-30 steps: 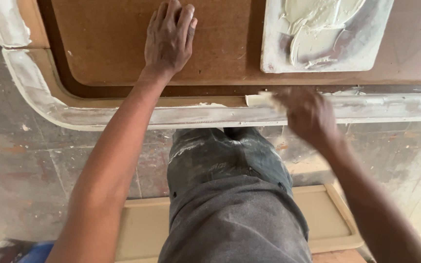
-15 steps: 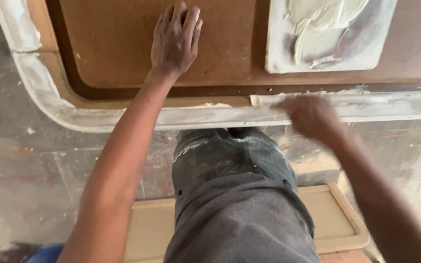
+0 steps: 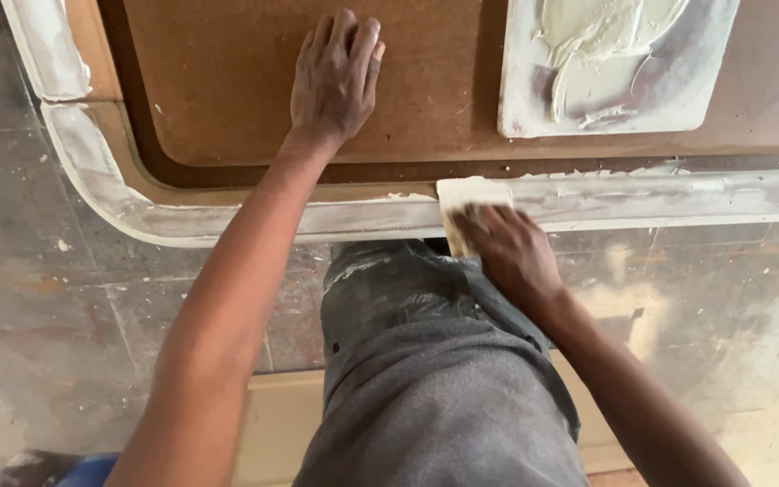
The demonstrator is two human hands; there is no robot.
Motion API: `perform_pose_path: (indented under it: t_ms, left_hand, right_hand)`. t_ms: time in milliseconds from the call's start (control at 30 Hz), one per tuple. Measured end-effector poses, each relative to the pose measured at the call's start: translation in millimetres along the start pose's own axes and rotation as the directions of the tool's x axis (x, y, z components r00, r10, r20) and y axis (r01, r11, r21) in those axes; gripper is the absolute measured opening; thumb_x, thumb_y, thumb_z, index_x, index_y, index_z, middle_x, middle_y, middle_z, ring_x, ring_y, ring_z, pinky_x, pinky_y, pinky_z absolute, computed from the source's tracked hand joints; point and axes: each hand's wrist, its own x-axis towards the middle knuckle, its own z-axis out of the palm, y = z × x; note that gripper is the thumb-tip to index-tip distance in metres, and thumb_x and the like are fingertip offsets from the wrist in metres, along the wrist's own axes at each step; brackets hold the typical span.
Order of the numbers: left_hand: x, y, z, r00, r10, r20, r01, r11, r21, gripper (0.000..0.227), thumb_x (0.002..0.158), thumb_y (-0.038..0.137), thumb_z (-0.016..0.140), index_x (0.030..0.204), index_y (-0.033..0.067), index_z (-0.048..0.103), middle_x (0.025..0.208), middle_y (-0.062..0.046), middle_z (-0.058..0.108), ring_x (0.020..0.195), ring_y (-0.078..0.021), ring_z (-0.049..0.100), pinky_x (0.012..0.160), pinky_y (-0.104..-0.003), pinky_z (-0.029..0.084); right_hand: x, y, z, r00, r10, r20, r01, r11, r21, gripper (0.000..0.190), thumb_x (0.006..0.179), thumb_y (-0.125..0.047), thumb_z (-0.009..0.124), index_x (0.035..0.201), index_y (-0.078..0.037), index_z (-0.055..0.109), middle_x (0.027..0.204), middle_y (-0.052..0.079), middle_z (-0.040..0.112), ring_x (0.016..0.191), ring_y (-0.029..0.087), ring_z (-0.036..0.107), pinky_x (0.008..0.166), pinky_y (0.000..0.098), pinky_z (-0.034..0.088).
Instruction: The person applies putty to the seams of a wooden structure using a small spreader, smoothing the compound into the gaps and wiping away excess.
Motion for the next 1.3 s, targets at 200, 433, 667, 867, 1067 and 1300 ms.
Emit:
perform_pose_path:
  t_ms: [200, 433, 667, 867, 1067, 1300]
  left_hand:
    - [0.5, -0.4, 1.2, 1.000, -0.015, 0.002, 0.015, 0.999, -0.031, 0.018, 0.115, 0.022, 0.051, 0.121, 0.0064, 0.057, 0.105, -0.010, 0.053, 0.096, -0.0268, 0.056, 0.084, -0.044, 0.050]
    - [-2.0, -0.6, 3.5, 1.000, -0.021, -0.012, 0.021, 0.999, -0.045, 0.014, 0.114, 0.020, 0.052, 0.117, 0.0075, 0.056, 0.102, -0.008, 0.052, 0.093, -0.0250, 0.055, 0.084, -0.043, 0.050]
    - [0.1, -0.1, 0.3, 0.999, -0.035, -0.013, 0.034, 0.998, -0.061, 0.015, 0.114, 0.021, 0.052, 0.118, 0.0071, 0.056, 0.103, -0.009, 0.053, 0.095, -0.0262, 0.056, 0.083, -0.043, 0.050]
    - [1.3, -1.3, 1.4, 0.999, -0.034, -0.021, 0.033, 0.996, -0.077, 0.018, 0.114, 0.023, 0.051, 0.120, 0.0073, 0.056, 0.107, -0.010, 0.055, 0.097, -0.0275, 0.057, 0.084, -0.044, 0.050]
    - [-0.1, -1.9, -0.5, 0.999, -0.037, 0.017, 0.039, 0.995, -0.093, 0.017, 0.113, 0.024, 0.050, 0.118, 0.0081, 0.057, 0.106, -0.010, 0.055, 0.098, -0.0282, 0.057, 0.086, -0.045, 0.049]
    - [-2.4, -4.9, 1.2, 0.999, -0.027, -0.037, 0.023, 0.996, -0.090, 0.020, 0.113, 0.025, 0.047, 0.120, 0.0092, 0.057, 0.110, -0.010, 0.056, 0.100, -0.0289, 0.058, 0.087, -0.045, 0.049]
  right_hand:
    - [4.0, 22.0, -34.5, 0.931, 0.203, 0.304, -0.207, 0.978, -0.017, 0.052, 0.098, 0.004, 0.038, 0.135, -0.021, 0.065, 0.133, 0.008, 0.068, 0.107, 0.024, 0.070, 0.079, 0.0363, 0.062]
    - [96.1, 63.6, -38.3, 0.904, 0.106, 0.414, -0.166, 0.980, 0.110, 0.036, 0.094, -0.008, 0.052, 0.117, -0.020, 0.076, 0.117, 0.008, 0.077, 0.097, 0.027, 0.075, 0.088, 0.0431, 0.058]
    - [79.8, 56.5, -33.6, 0.925, 0.109, 0.365, -0.127, 0.992, 0.025, 0.024, 0.096, -0.015, 0.061, 0.113, -0.017, 0.077, 0.104, 0.010, 0.077, 0.092, 0.029, 0.073, 0.086, 0.0458, 0.059]
    - [4.1, -4.5, -7.2, 0.997, 0.058, -0.045, -0.054, 0.995, 0.081, 0.050, 0.097, 0.014, 0.042, 0.129, -0.012, 0.070, 0.116, 0.009, 0.075, 0.095, 0.022, 0.075, 0.067, 0.0330, 0.063]
    - [11.3, -1.1, -15.1, 0.991, 0.078, -0.108, -0.077, 0.997, 0.008, 0.050, 0.097, 0.013, 0.050, 0.122, -0.024, 0.071, 0.124, 0.002, 0.075, 0.104, 0.022, 0.074, 0.077, 0.0389, 0.062]
    - [10.5, -44.9, 12.1, 0.990, 0.071, -0.123, -0.077, 0.996, -0.047, 0.052, 0.093, 0.010, 0.048, 0.131, -0.018, 0.070, 0.127, 0.007, 0.071, 0.103, 0.023, 0.071, 0.084, 0.0364, 0.063]
